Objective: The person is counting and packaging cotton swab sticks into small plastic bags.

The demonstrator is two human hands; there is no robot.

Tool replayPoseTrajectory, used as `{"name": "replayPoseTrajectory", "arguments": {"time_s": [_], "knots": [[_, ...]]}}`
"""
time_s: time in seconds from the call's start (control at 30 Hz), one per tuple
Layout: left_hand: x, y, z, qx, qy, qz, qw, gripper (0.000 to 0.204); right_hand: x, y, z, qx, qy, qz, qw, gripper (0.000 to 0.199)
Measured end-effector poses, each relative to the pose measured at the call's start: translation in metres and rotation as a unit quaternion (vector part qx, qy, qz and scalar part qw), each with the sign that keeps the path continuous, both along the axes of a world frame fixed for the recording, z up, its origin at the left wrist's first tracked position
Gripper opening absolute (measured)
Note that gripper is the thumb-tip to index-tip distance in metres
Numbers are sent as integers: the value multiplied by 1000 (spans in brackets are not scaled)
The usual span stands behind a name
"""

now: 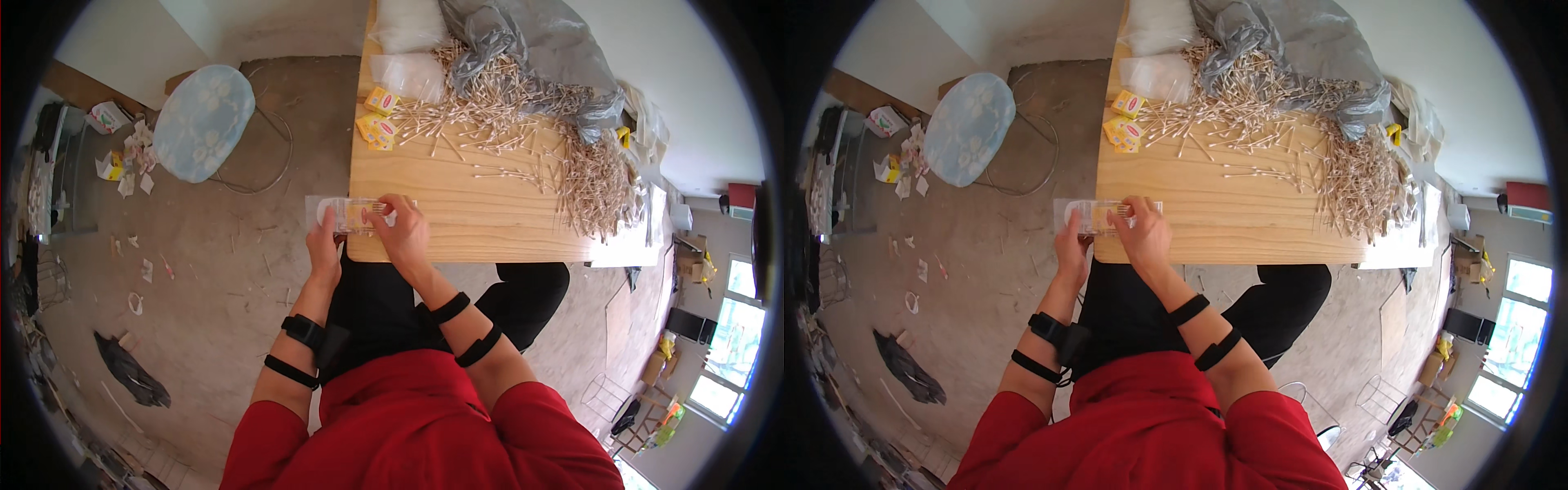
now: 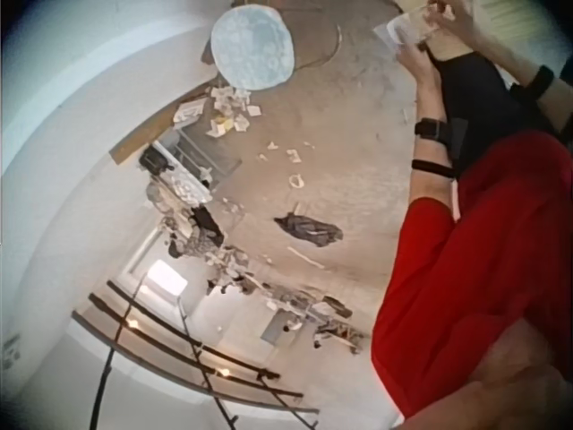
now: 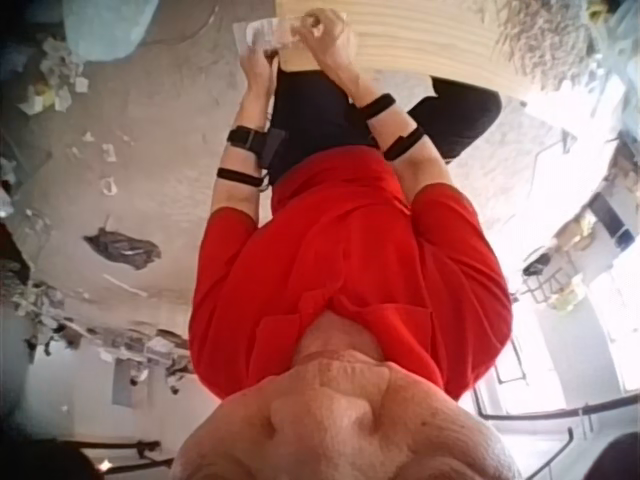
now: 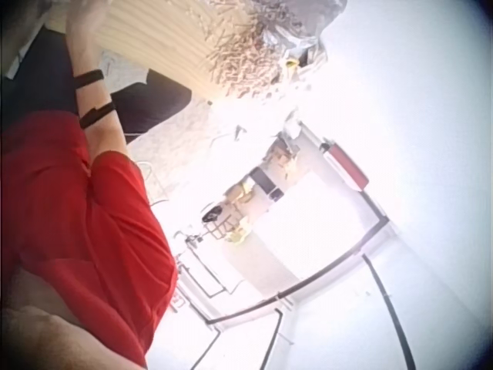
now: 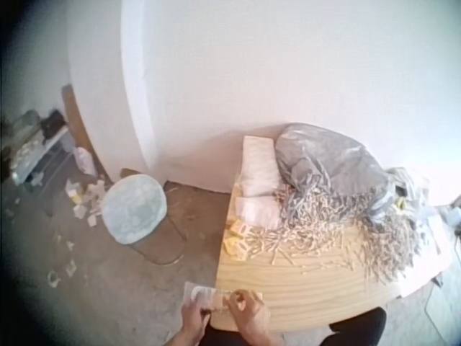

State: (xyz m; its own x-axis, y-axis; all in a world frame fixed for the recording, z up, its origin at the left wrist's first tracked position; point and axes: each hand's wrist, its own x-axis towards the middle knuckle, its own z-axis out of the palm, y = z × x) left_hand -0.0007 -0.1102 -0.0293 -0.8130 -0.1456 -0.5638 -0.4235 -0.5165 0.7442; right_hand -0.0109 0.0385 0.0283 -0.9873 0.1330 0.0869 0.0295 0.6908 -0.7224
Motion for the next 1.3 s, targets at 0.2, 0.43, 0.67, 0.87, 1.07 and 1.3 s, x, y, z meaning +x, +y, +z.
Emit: {"name": "replayPoseTrajectory", "arguments": {"time_s": [0.2,0.43,0.67,0.87,1.07,1.3], "knots": [[-8,0,-14,-49,-46,-19,998,44,2,-7,-17,-303,108,-98,942,27],[-11,21,1,-8,-6,42,999,51,-2,-30,-37,-409,114,-53,904,32],[-7,20,-1,-44,5,13,999,51,-2,-30,-42,-396,104,-51,911,30],[0,13,-12,-58,9,-7,998,49,2,-29,-37,-488,98,-92,862,28],[-1,18,-8,-114,15,-3,993,47,4,-38,-39,-390,102,-67,913,28],[-1,-17,-5,-182,41,-79,979,38,2,-32,-38,-467,118,-75,873,27]]}}
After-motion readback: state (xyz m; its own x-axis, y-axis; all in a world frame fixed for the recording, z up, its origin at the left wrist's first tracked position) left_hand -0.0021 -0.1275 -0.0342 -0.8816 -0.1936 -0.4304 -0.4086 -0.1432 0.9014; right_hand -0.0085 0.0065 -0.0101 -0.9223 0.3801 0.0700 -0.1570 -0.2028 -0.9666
